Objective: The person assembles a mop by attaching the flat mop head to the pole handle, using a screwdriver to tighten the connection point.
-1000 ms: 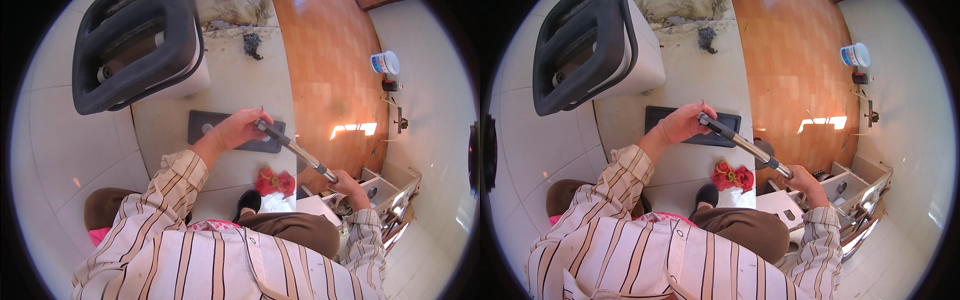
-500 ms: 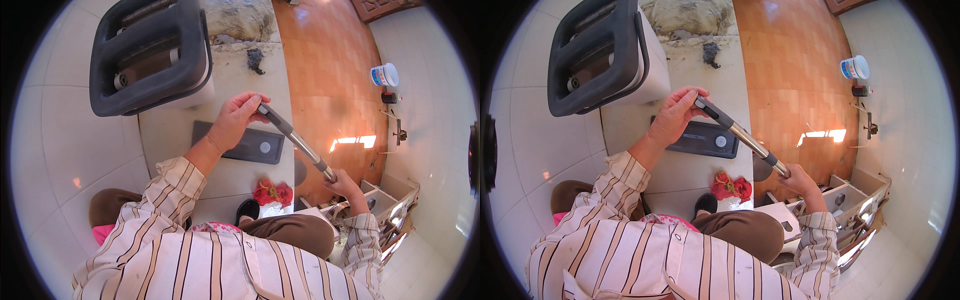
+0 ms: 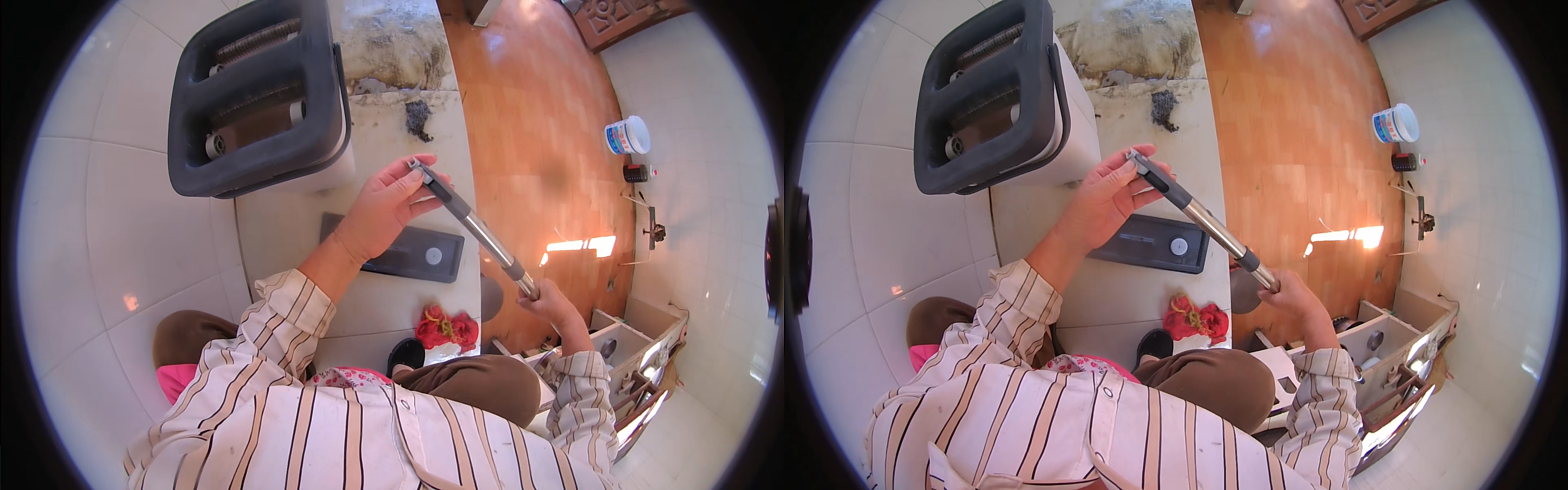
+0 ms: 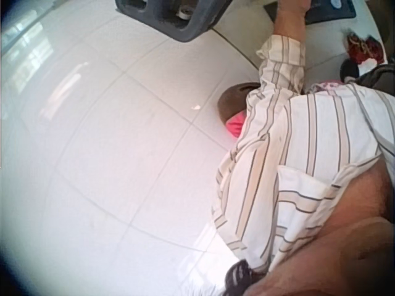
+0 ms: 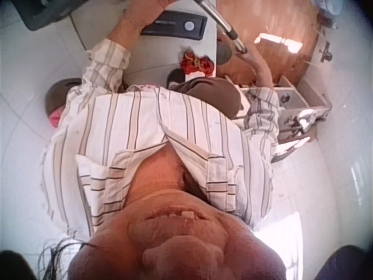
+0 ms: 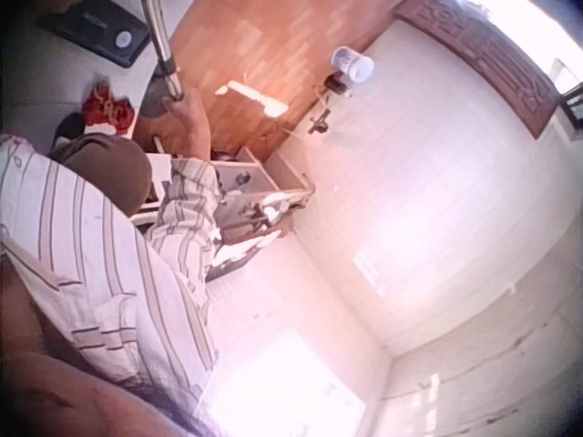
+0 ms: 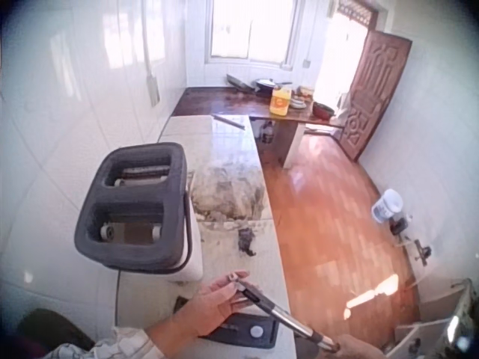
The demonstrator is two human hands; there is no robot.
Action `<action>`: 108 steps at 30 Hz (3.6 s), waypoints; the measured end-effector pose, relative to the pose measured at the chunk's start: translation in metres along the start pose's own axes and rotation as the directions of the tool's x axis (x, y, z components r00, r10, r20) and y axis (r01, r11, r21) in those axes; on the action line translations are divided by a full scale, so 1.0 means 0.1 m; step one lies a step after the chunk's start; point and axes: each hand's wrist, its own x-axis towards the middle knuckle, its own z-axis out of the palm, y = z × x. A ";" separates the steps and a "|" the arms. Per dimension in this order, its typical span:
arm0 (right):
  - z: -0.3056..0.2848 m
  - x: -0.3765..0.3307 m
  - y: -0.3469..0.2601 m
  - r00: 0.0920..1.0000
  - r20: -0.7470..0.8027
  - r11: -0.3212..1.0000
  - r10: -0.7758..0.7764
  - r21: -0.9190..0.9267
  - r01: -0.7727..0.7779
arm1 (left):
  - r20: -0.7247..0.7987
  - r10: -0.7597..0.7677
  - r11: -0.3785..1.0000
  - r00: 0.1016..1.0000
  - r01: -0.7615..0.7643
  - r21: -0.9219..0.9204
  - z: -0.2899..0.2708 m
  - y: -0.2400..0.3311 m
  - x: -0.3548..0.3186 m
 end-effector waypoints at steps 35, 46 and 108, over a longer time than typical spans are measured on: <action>-0.17 -0.36 -0.33 0.997 -0.080 0.987 -0.020 0.155 0.032 | 0.079 -0.037 0.969 0.996 0.016 0.248 0.71 0.82 -0.04; 0.19 0.00 -0.26 0.943 -0.294 0.986 -0.157 0.004 0.166 | 0.051 0.057 0.928 0.997 -0.072 0.365 0.48 0.67 0.01; 0.38 0.49 0.29 0.986 -0.162 0.730 -0.047 -0.679 -0.077 | -0.523 0.157 0.638 0.838 0.319 0.701 -1.52 -0.84 -0.42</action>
